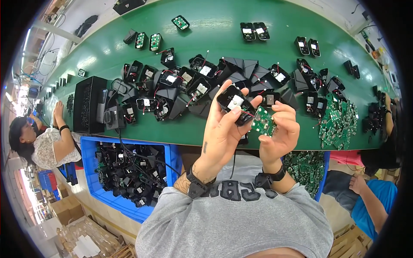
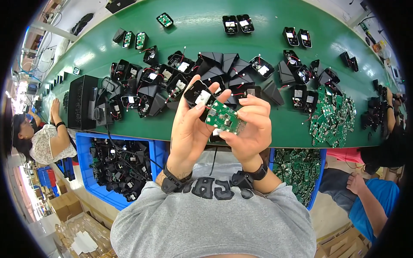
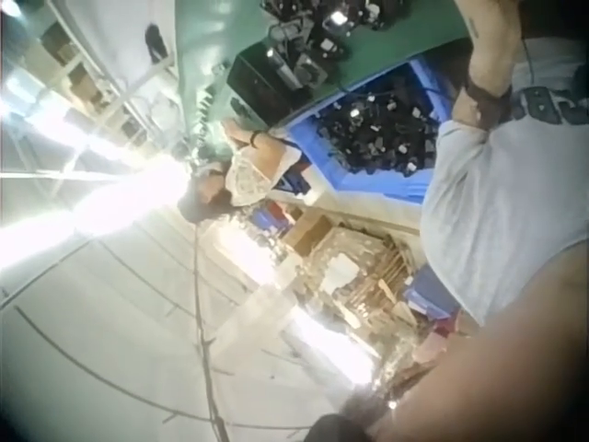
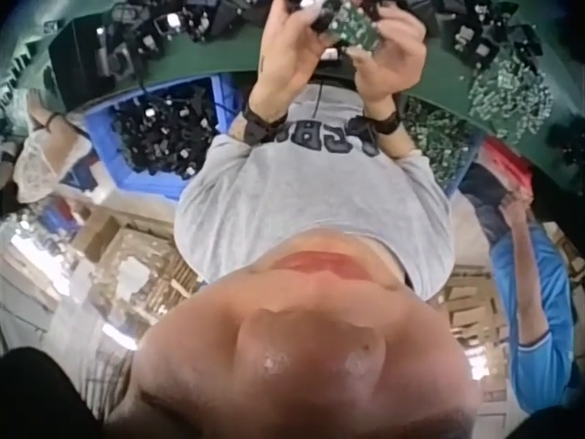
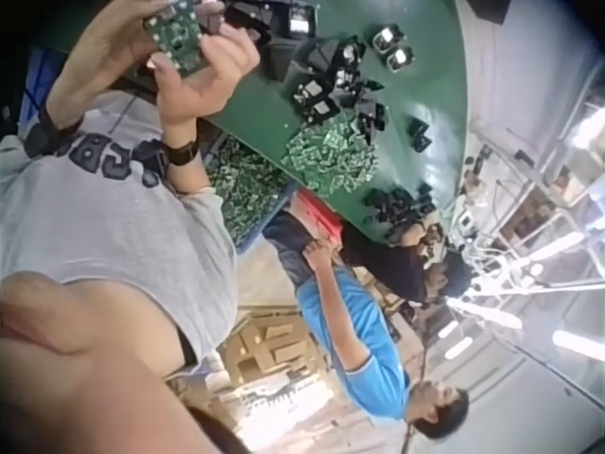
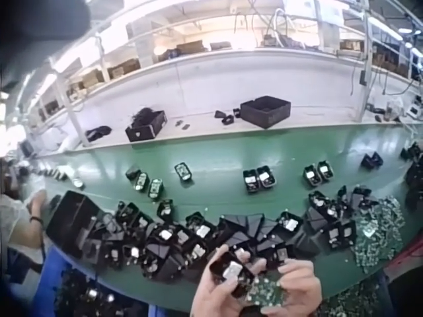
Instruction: The person picks up a circuit board and a black plastic housing, fits the board into the housing, and presses them together. After setting the unit down, they reach into a blue bin to grab more circuit boards and place them on the table.
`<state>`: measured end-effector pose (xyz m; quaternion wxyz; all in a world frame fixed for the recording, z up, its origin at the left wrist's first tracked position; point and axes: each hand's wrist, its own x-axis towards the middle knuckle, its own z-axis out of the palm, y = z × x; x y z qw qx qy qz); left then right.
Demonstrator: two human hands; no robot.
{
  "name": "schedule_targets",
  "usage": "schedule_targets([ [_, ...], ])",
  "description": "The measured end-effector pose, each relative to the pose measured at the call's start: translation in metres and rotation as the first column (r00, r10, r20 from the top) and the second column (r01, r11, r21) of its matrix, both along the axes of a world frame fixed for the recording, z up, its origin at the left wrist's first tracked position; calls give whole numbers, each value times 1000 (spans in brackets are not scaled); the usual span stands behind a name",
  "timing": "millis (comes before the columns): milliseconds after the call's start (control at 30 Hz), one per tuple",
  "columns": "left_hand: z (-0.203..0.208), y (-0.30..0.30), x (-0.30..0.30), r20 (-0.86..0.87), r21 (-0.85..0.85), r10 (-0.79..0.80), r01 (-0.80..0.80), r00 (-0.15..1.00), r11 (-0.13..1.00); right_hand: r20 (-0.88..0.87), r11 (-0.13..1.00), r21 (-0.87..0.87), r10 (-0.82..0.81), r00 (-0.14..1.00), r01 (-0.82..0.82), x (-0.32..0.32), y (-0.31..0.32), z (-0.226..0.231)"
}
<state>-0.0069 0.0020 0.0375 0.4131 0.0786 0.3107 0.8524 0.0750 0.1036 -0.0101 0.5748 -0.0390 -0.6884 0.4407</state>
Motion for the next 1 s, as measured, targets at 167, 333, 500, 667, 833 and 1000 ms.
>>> schedule_targets([
  [167, 0, 1, 3, 15, 26, -58, 58, 998, 998, -36, 997, -82, -18, 999, 15, -4, -4, 0],
  [333, -1, 3, 6, -26, -2, -46, 46, 999, 999, 18, 1000, -29, -11, 1000, 11, -6, -1, 0],
  [500, -4, 2, 5, -5, 32, -100, 100, 995, 994, 37, 998, -52, -38, 999, 40, -7, 0, 2],
  [667, -11, 1, 11, -16, 24, -136, 137, 991, 990, -22, 991, -135, 5, 1000, -8, -5, -1, 4],
  [833, -13, 0, 19, -17, -13, -145, 145, 989, 989, 22, 971, -217, 105, 994, -97, -1, -3, 18],
  [1000, -5, -2, 23, -47, -83, -96, 92, 994, 992, 116, 935, -344, 128, 985, -81, 4, -4, 29],
])
